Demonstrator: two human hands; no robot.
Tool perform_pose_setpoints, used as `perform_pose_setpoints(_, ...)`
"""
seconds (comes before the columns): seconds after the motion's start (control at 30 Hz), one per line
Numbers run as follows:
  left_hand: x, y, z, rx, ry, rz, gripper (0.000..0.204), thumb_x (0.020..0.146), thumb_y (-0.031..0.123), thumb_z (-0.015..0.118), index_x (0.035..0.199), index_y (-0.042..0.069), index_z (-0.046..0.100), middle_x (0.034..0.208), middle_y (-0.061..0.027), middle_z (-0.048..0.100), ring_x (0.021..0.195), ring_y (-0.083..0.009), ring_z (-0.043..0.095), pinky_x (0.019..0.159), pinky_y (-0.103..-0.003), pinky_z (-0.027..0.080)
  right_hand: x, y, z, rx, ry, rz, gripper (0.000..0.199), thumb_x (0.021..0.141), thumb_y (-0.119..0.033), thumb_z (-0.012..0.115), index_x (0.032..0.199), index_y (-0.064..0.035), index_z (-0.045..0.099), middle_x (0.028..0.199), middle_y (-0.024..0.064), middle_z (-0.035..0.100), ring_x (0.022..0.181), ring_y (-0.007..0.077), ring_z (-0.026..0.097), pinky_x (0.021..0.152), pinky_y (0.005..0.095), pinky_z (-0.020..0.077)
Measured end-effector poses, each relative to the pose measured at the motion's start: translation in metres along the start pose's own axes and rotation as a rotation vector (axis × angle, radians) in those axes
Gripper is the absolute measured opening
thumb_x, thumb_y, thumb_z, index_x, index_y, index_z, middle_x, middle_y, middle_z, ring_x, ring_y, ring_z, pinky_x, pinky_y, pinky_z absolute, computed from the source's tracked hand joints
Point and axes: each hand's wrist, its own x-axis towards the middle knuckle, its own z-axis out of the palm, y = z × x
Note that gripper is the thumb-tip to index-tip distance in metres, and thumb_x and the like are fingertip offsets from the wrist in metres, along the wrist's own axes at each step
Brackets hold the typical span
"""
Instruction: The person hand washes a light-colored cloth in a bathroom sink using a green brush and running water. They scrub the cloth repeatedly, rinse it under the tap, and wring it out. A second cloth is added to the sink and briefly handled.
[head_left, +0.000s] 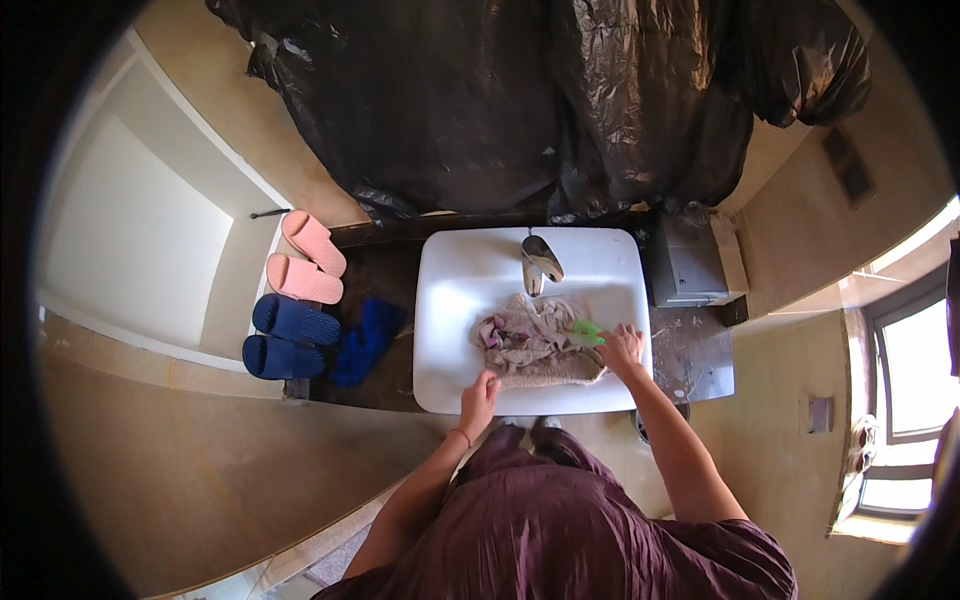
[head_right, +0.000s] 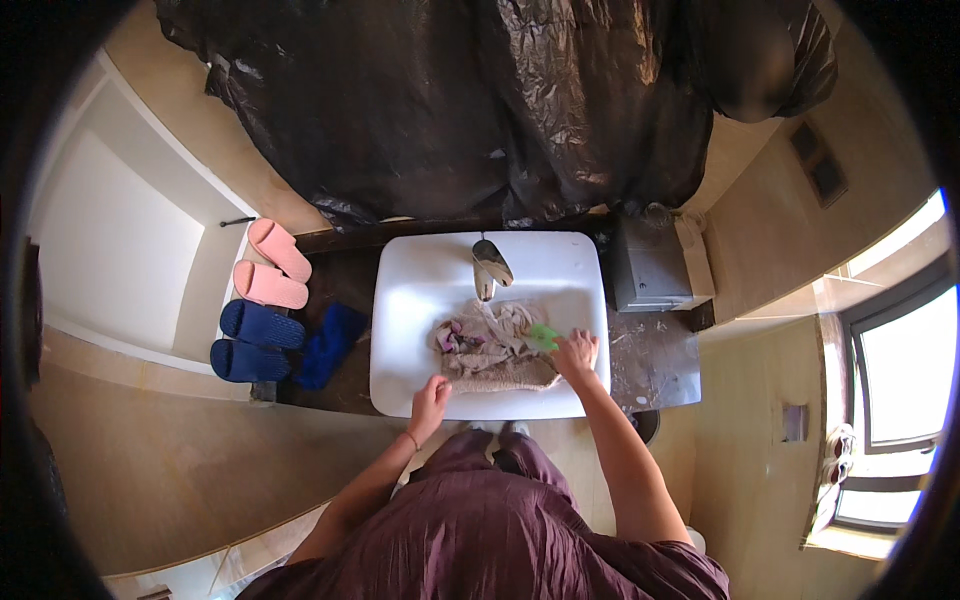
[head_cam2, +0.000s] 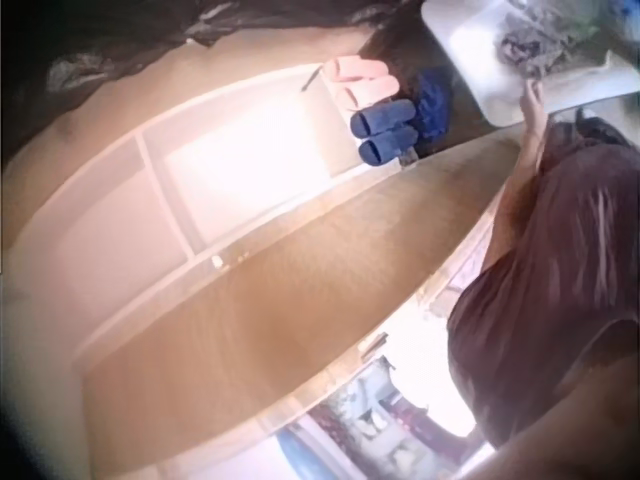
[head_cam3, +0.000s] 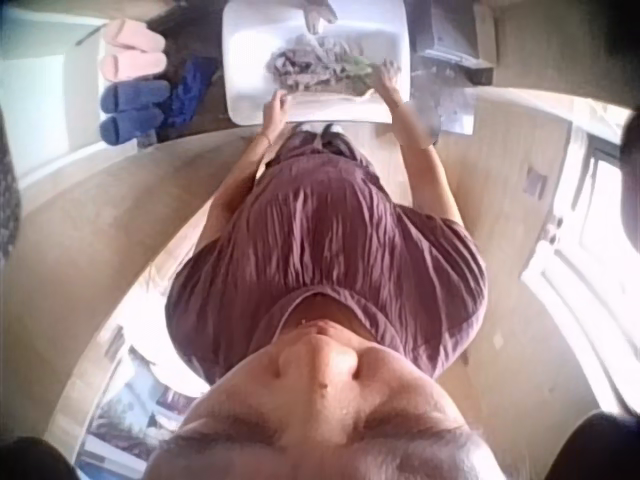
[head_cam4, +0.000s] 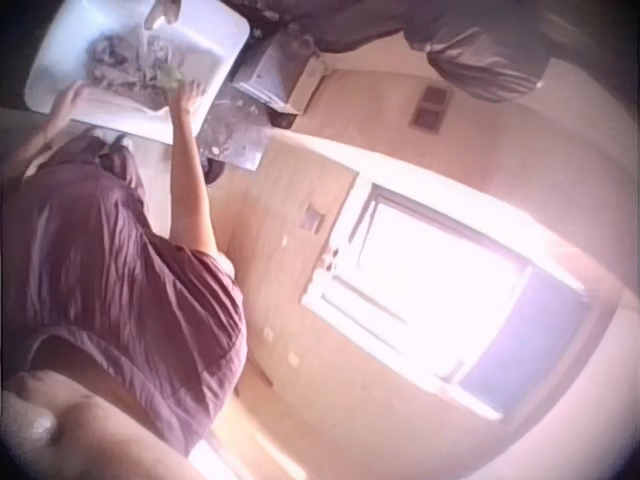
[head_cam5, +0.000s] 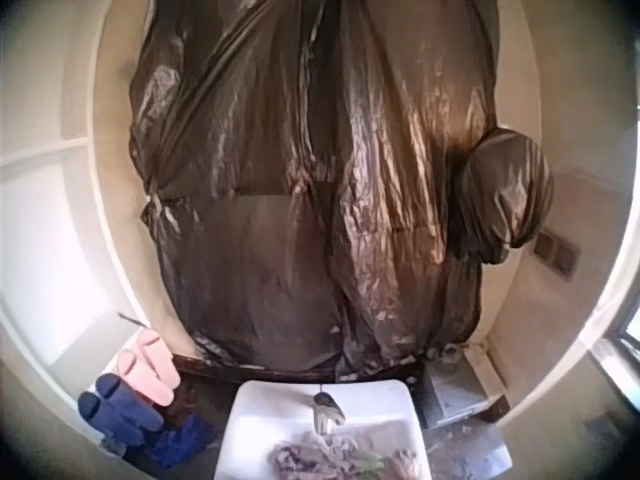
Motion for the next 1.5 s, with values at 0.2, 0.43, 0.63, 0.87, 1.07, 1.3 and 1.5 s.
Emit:
perform_pose_setpoints(0.2,0.056,-0.028,0.041,-0.655,0.031,-0.438,0.018,0.093,0.02,0.053,0.105,0.006,0.054,0.088,-0.0062,0.062,0.081,-0.0199,0.061,0.068,-0.037,0.05,0.114,-0.062,-0.03,1.255,-0.371,0.44,0.043,0.092,-0.046,0.046,0.09,-0.0071,0.063,0.078,0.0118,0.066,0.066,0.0223,0.063,0.062,0.0379,0.0497)
perform_pose_setpoints(0.43,0.093,-0.004,0.062,-1.336,0.055,-0.716,0.03,0.094,0.021,0.052,0.121,0.009,0.049,0.124,-0.009,0.052,0.116,-0.0245,0.05,0.1,-0.048,0.039,0.152,-0.078,-0.047,1.306,-0.337,0.299,0.037,0.095,-0.031,0.052,0.081,0.0028,0.059,0.061,0.0082,0.06,0.049,0.0143,0.055,0.047,0.0274,0.0451)
perform_pose_setpoints(0.63,0.123,-0.02,0.084,-1.309,0.054,-0.713,0.033,0.09,0.017,0.058,0.121,0.013,0.047,0.115,-0.0037,0.054,0.106,-0.0215,0.054,0.094,-0.043,0.041,0.139,-0.063,-0.078,1.447,-0.418,0.292,0.04,0.094,-0.036,0.053,0.092,0.0029,0.063,0.067,0.0087,0.062,0.058,0.0136,0.059,0.055,0.0263,0.0501)
perform_pose_setpoints(0.87,0.158,-0.052,0.122,-1.585,0.124,-0.798,0.016,0.097,0.021,0.044,0.106,0.013,0.055,0.094,-0.0036,0.062,0.09,-0.0196,0.059,0.084,-0.042,0.047,0.075,-0.029,0.018,1.238,-0.497,0.308,0.023,0.084,-0.021,0.063,0.096,-0.0019,0.064,0.077,0.0069,0.067,0.068,0.0149,0.064,0.057,0.0286,0.0525)
perform_pose_setpoints(1.07,0.177,-0.01,0.105,-1.423,0.213,-0.968,0.024,0.096,0.03,0.043,0.088,0.014,0.059,0.078,0.0015,0.063,0.068,-0.0162,0.057,0.073,-0.042,0.048,0.05,-0.042,0.042,1.004,-0.513,0.315,0.072,0.068,-0.025,0.078,0.131,-0.0162,0.045,0.099,0.0111,0.065,0.091,0.0245,0.064,0.079,0.0369,0.0509)
perform_pose_setpoints(1.3,0.182,-0.033,0.048,-1.622,0.046,-1.064,0.028,0.097,0.031,0.044,0.083,0.013,0.059,0.07,0.0011,0.06,0.073,-0.0156,0.058,0.077,-0.039,0.047,0.083,-0.104,0.054,0.689,-0.343,0.364,0.048,0.068,-0.033,0.073,0.112,-0.0169,0.06,0.109,0.0178,0.054,0.102,0.0367,0.052,0.088,0.0415,0.0447)
perform_pose_setpoints(1.5,0.15,-0.047,0.006,-1.382,-0.483,-1.035,0.057,0.086,0.059,0.049,0.125,0.018,0.049,0.102,-0.0082,0.06,0.101,-0.0332,0.056,0.092,-0.068,0.035,0.105,-0.145,0.015,1.219,-0.541,0.36,0.041,0.072,-0.027,0.069,0.101,0.0004,0.057,0.088,0.0152,0.059,0.084,0.0204,0.058,0.072,0.0345,0.048)
